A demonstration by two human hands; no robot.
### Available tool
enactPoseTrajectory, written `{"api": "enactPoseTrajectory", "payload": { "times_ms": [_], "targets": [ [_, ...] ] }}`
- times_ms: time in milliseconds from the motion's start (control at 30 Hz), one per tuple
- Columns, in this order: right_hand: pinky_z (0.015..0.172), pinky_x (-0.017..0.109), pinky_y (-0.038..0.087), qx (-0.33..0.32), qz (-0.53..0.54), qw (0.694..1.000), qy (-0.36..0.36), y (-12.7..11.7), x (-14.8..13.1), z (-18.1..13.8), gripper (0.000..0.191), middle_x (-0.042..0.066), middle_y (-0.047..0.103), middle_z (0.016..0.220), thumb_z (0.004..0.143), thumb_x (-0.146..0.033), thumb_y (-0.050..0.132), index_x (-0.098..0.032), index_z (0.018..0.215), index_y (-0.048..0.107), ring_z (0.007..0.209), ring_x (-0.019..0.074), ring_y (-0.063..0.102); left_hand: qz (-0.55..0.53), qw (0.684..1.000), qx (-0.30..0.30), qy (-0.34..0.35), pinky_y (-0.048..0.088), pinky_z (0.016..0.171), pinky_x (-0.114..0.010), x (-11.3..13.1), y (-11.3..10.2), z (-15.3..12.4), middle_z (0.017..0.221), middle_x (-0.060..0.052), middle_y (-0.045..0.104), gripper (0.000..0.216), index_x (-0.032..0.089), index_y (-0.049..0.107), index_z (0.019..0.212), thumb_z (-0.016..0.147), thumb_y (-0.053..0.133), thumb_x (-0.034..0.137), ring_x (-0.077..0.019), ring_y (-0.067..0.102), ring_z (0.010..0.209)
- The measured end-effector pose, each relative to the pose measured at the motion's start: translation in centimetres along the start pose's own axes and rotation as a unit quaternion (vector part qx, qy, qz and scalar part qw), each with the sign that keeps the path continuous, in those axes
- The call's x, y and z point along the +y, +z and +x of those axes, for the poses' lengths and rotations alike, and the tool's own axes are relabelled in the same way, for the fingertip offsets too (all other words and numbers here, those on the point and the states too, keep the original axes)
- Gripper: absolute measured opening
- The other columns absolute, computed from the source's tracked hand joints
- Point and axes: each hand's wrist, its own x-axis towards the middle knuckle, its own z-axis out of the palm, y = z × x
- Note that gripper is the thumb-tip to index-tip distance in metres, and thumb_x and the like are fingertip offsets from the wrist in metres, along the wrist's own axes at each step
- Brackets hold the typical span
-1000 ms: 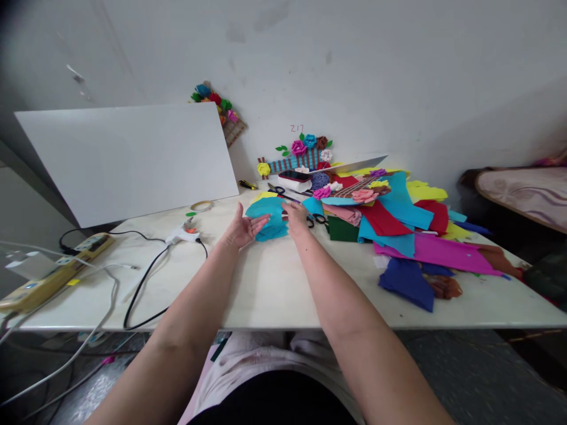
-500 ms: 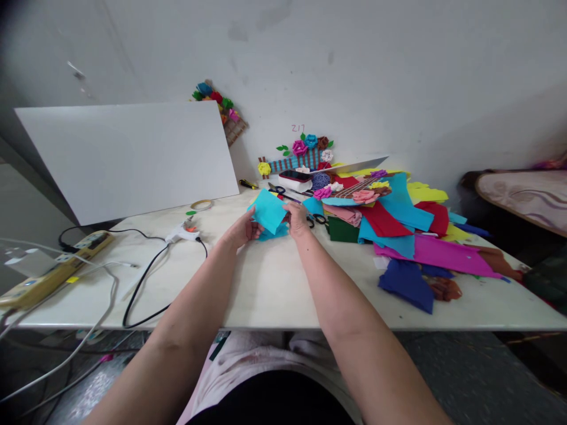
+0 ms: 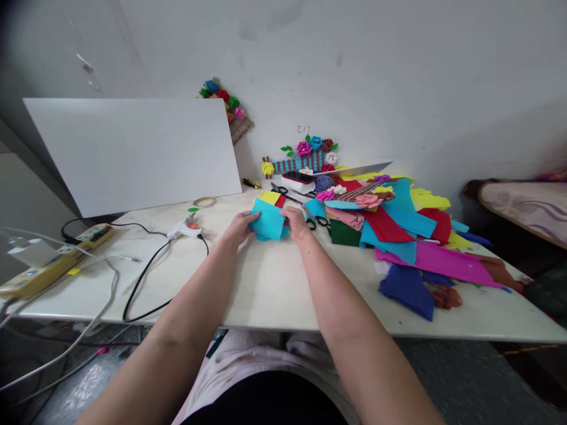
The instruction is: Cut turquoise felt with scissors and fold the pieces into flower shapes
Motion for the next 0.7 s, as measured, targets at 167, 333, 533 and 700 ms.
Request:
{"api": "enactPoseTrajectory", "payload": {
  "times_ms": [167, 333, 533, 700],
  "targets": [
    [0.042, 0.026, 0.036, -0.032, -0.016, 0.996, 0.079, -0.3, 0.1, 0.1, 0.031, -0.002, 0.055, 0.053, 0.063, -0.048, 0.062, -0.018, 0.065, 0.056, 0.044, 0.0121, 0.047, 0.013, 1.0, -0.016, 0.006, 0.045, 0.054, -0.023, 0.3, 0.2, -0.3, 0.069, -0.004, 0.065, 0.037, 0.011, 0.064, 0.078, 0.057, 0.076, 0.038, -0.0112, 0.056, 0.056],
    [0.051, 0.027, 0.044, -0.027, -0.034, 0.988, 0.145, -0.6, -1.1, -0.2, 0.037, 0.005, 0.065, 0.059, 0.067, -0.053, 0.059, -0.016, 0.064, 0.064, 0.054, 0.0161, 0.058, 0.053, 0.996, -0.069, -0.029, 0.041, 0.054, -0.024, 0.5, 0.5, -0.6, 0.068, -0.005, 0.065, 0.036, 0.01, 0.065, 0.077, 0.058, 0.076, 0.038, -0.0111, 0.054, 0.055],
    [0.051, 0.024, 0.043, -0.042, -0.05, 0.989, 0.135, -1.1, -1.4, -0.2, 0.017, 0.002, 0.066, 0.058, 0.056, -0.026, 0.074, -0.013, 0.063, 0.067, 0.051, 0.0127, 0.057, 0.06, 0.995, -0.065, -0.041, 0.039, 0.054, -0.023, 0.6, 0.7, -0.8, 0.063, -0.003, 0.062, 0.031, 0.011, 0.065, 0.07, 0.055, 0.078, 0.034, -0.0102, 0.053, 0.055],
    [0.047, 0.023, 0.041, -0.068, -0.077, 0.984, 0.145, -1.2, -1.3, -0.3, 0.022, 0.0, 0.063, 0.051, 0.047, -0.025, 0.079, -0.013, 0.059, 0.066, 0.043, 0.0097, 0.052, 0.063, 0.994, -0.069, -0.048, 0.042, 0.056, -0.024, 0.8, 0.9, -1.1, 0.065, -0.004, 0.064, 0.031, 0.01, 0.064, 0.07, 0.055, 0.078, 0.034, -0.0108, 0.054, 0.055]
  ]
}}
